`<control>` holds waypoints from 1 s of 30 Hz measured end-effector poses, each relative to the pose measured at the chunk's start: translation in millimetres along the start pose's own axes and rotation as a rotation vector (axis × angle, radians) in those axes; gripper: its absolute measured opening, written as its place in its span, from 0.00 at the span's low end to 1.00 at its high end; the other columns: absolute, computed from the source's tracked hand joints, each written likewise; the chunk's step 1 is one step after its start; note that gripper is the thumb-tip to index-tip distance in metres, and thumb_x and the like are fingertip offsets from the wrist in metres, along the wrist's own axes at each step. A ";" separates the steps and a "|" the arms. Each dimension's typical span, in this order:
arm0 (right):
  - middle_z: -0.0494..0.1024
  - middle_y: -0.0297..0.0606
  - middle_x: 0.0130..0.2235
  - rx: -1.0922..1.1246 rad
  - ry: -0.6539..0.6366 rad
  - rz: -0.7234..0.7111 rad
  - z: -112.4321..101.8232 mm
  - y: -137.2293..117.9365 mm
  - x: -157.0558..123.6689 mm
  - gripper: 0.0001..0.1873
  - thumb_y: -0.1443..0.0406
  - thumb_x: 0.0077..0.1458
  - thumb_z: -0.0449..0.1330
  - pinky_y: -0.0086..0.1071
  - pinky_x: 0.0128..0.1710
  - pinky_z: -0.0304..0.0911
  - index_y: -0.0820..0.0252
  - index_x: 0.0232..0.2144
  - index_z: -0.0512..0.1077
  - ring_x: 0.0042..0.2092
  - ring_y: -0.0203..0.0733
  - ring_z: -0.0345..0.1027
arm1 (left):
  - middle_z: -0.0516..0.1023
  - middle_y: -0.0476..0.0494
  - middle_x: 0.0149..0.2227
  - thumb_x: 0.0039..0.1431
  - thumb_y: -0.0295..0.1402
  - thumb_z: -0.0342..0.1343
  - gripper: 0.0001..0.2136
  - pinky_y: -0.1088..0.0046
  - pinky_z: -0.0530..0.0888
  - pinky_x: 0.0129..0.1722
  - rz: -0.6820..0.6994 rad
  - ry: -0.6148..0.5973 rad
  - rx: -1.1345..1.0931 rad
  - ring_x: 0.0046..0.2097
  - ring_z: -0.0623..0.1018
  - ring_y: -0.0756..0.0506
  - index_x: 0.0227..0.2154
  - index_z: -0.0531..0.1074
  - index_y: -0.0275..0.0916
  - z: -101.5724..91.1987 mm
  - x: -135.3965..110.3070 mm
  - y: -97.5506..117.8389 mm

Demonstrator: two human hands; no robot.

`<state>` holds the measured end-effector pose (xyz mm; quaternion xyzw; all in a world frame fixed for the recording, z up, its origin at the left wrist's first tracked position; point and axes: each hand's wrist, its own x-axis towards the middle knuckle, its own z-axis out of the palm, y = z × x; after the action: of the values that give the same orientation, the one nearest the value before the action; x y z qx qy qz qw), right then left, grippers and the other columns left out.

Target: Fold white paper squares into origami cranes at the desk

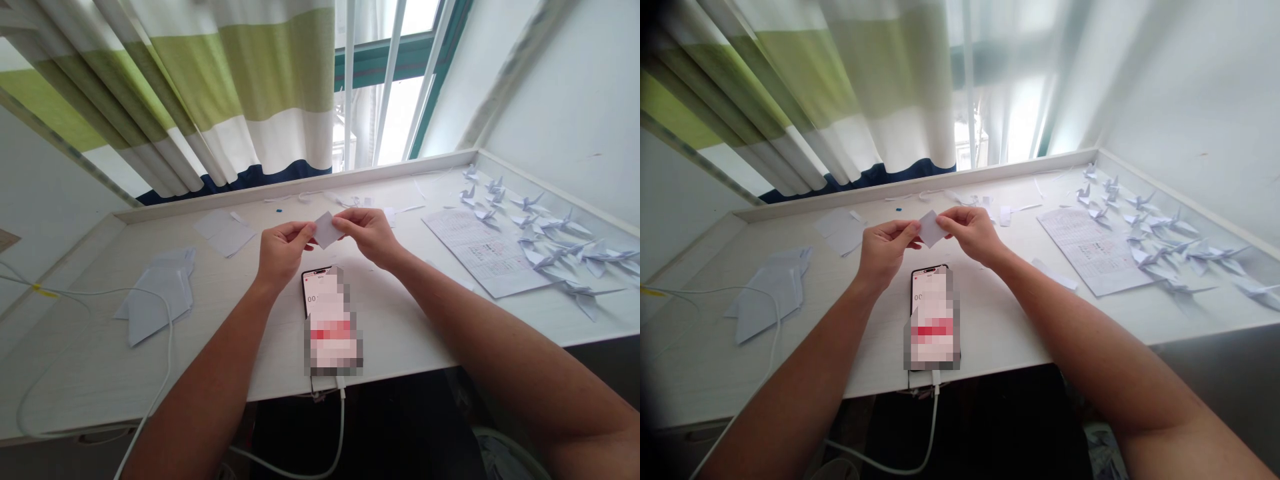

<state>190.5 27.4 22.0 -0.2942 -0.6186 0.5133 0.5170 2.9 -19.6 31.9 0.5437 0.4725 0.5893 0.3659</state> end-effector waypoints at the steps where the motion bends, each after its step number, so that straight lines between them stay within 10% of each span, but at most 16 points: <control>1: 0.83 0.37 0.33 0.000 -0.005 -0.004 -0.3 1.3 0.4 0.19 0.49 0.54 0.74 0.36 0.37 0.72 0.59 0.33 0.83 0.35 0.38 0.73 | 0.86 0.42 0.30 0.54 0.48 0.73 0.18 0.68 0.81 0.32 -0.009 0.001 -0.014 0.31 0.84 0.44 0.34 0.85 0.37 0.1 0.1 0.2; 12: 0.82 0.37 0.32 -0.020 0.053 -0.049 0.2 2.6 1.2 0.21 0.48 0.53 0.74 0.39 0.39 0.74 0.59 0.32 0.81 0.34 0.39 0.74 | 0.88 0.34 0.39 0.53 0.55 0.73 0.26 0.65 0.83 0.38 -0.263 -0.272 -0.124 0.36 0.88 0.40 0.40 0.83 0.34 2.5 -3.2 0.4; 30: 0.75 0.32 0.24 -0.169 0.064 -0.050 1.7 -0.9 -3.2 0.26 0.42 0.59 0.67 0.32 0.23 0.64 0.59 0.31 0.75 0.23 0.34 0.67 | 0.88 0.35 0.36 0.53 0.52 0.73 0.23 0.66 0.80 0.37 -0.254 -0.306 -0.142 0.35 0.87 0.41 0.36 0.80 0.34 11.5 -7.4 -7.2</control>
<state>189.9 23.7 21.9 -0.3375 -0.6500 0.4367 0.5223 14.7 -22.7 22.4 0.5359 0.4333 0.4807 0.5421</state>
